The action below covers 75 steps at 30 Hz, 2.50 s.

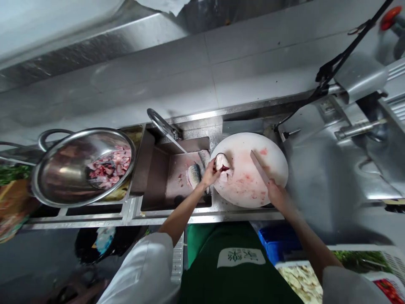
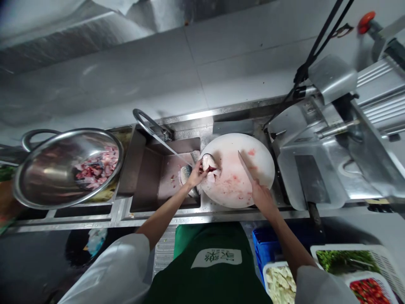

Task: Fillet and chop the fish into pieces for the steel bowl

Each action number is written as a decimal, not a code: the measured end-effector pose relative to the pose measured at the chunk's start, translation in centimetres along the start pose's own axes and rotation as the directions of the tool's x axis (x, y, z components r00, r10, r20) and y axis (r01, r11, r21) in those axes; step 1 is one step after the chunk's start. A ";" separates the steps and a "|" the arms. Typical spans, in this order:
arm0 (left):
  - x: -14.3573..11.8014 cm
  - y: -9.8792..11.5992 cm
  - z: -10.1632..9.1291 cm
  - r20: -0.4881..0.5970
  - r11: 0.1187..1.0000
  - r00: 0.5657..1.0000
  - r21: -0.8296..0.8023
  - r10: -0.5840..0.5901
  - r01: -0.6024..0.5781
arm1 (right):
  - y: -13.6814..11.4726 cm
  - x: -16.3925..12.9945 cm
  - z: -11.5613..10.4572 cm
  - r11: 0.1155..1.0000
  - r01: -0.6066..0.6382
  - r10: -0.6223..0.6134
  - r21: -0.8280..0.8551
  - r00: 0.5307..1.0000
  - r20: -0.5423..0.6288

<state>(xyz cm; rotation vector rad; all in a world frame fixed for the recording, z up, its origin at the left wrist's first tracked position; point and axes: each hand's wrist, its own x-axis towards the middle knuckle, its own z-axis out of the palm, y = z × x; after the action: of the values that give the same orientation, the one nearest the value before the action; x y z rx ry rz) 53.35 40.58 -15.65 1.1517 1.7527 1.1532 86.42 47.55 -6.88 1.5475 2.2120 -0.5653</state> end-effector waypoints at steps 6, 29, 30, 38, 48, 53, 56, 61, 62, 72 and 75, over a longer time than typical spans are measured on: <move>-2.3 0.3 -0.8 -0.153 0.999 0.988 0.036 -0.005 0.011 | -2.9 -0.4 -1.1 0.995 -0.047 0.047 0.093 0.999 0.006; 0.2 4.4 -3.2 0.020 0.937 0.975 0.271 0.222 -0.220 | -8.2 2.0 -2.1 0.979 -0.098 0.118 0.181 0.988 -0.103; -0.2 4.2 -3.6 -0.106 0.947 0.968 0.253 0.229 -0.196 | -9.1 1.8 -2.3 0.974 -0.085 0.112 0.211 0.986 -0.120; 0.6 2.5 -5.2 -0.461 0.991 0.878 0.086 0.128 -0.100 | -17.1 1.0 -4.1 0.938 0.051 0.050 0.343 0.958 -0.281; 4.7 3.3 -0.2 0.410 0.964 0.880 0.009 0.238 -0.265 | -9.3 0.1 -1.1 0.985 -0.131 0.145 0.116 0.982 -0.118; 2.7 4.5 1.6 0.482 0.900 0.815 0.111 0.322 -0.421 | -7.5 -0.9 0.3 0.977 -0.123 0.139 0.174 0.987 -0.084; 3.0 5.4 2.1 0.455 0.891 0.824 0.127 0.338 -0.436 | -6.4 -0.7 0.5 0.965 -0.133 0.156 0.225 0.984 -0.088; 4.1 5.8 2.7 0.271 0.836 0.871 0.270 0.411 -0.478 | -5.0 -0.1 0.3 0.950 -0.142 0.161 0.278 0.986 -0.048; 3.8 5.3 2.9 0.200 0.814 0.879 0.333 0.432 -0.476 | -4.8 0.0 0.3 0.953 -0.139 0.157 0.270 0.987 -0.044; 0.1 1.5 1.5 0.351 0.765 0.805 0.283 0.479 -0.579 | -4.3 -1.4 1.0 0.993 0.002 -0.004 0.116 1.000 0.020; 1.7 2.6 1.6 0.283 0.848 0.878 0.265 0.386 -0.459 | -5.1 -1.5 1.1 0.996 0.024 -0.030 0.088 0.997 0.069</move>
<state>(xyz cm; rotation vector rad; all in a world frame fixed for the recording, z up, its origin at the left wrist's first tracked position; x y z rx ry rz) 54.95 43.14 -13.85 1.8722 1.5926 0.9461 82.17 44.19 -6.51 1.5179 2.1856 -0.7217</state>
